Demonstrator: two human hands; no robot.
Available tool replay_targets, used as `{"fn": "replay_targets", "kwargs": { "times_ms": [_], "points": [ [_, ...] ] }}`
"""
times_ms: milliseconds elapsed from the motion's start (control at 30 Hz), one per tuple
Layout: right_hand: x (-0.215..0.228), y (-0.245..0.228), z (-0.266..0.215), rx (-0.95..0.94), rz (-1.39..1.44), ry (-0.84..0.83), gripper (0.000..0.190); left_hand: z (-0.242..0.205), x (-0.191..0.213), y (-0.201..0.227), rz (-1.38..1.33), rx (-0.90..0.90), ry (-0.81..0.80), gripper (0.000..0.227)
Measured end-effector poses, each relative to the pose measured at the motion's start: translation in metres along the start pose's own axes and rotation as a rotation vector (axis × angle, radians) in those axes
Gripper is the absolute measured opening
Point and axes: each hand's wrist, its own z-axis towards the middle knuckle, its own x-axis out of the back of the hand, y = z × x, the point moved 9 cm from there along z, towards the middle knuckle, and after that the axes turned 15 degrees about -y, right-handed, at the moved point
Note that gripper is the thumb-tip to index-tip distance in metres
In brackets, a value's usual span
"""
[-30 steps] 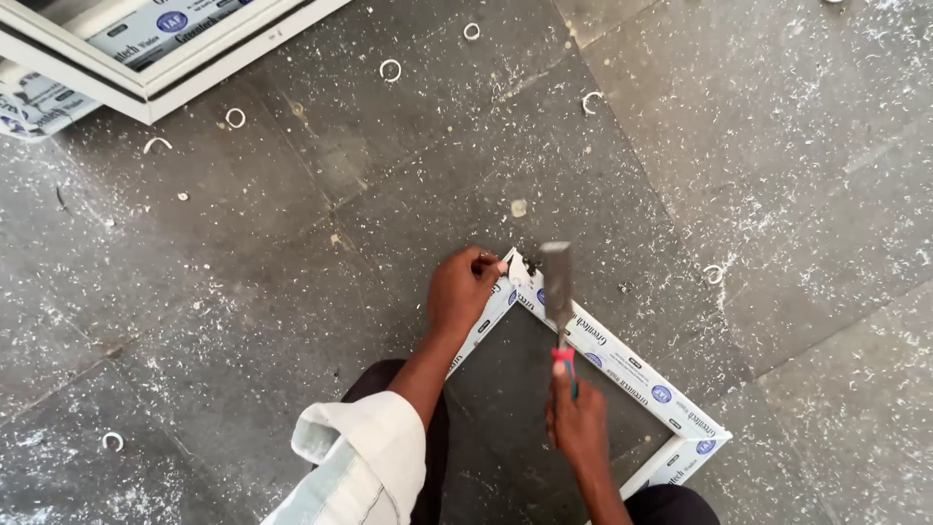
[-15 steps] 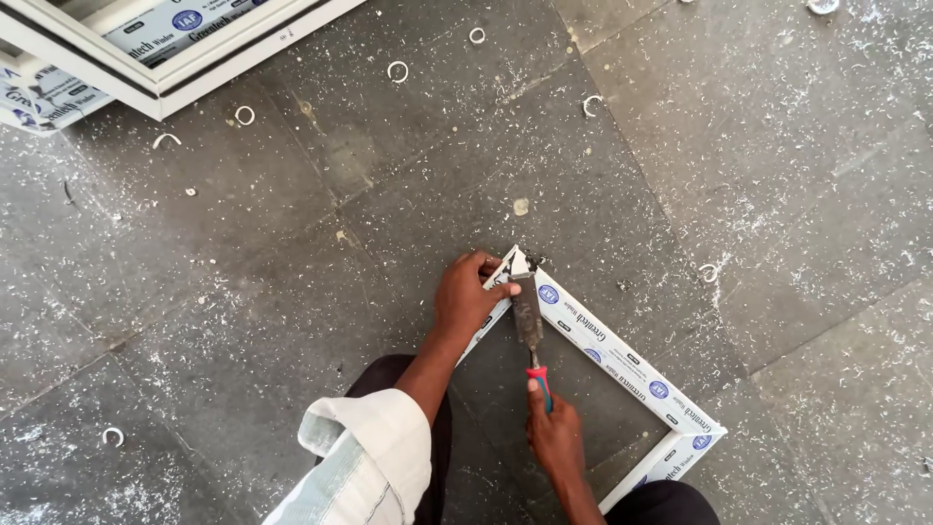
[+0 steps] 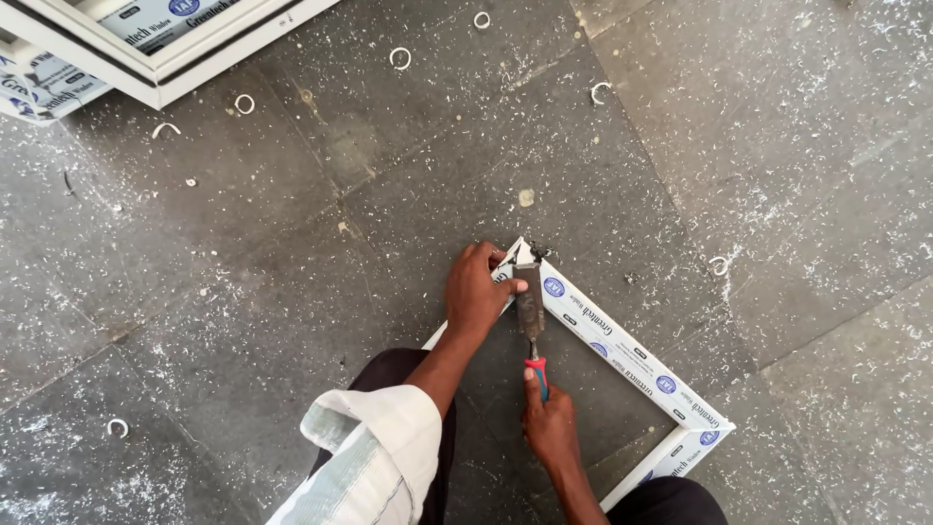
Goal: The recorder uses a chisel to clean the joint of a uPVC window frame on the floor.
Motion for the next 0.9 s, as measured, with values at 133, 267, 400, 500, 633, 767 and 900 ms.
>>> {"fn": "replay_targets", "kwargs": {
  "times_ms": [133, 267, 400, 500, 633, 767, 900],
  "points": [
    [-0.002, -0.018, 0.008, 0.037, 0.013, -0.014, 0.061, 0.006, -0.002, -0.005, -0.025, 0.018, 0.033, 0.038],
    [-0.006, -0.029, 0.010, 0.067, 0.069, -0.013, 0.061, 0.006, 0.003, -0.003, -0.069, 0.027, 0.041, 0.032],
    [0.006, -0.045, 0.008, -0.022, 0.021, -0.010, 0.063, 0.010, 0.009, 0.003, -0.025, 0.084, 0.057, 0.033],
    [0.014, -0.065, 0.020, -0.001, -0.027, -0.001, 0.065, 0.007, 0.002, -0.008, -0.080, 0.164, 0.022, 0.036],
    [0.034, -0.158, 0.024, 0.268, 0.177, 0.003, 0.068, 0.017, 0.014, -0.026, -0.083, 0.099, 0.098, 0.034],
    [0.082, -0.162, -0.010, 0.349, 0.265, 0.040, 0.064, 0.013, 0.022, -0.002, -0.169, -0.063, 0.042, 0.034],
    [0.109, -0.122, -0.026, 0.287, 0.114, 0.140, 0.067, 0.036, 0.016, 0.028, -0.111, -0.275, 0.011, 0.033]
  ]
}}
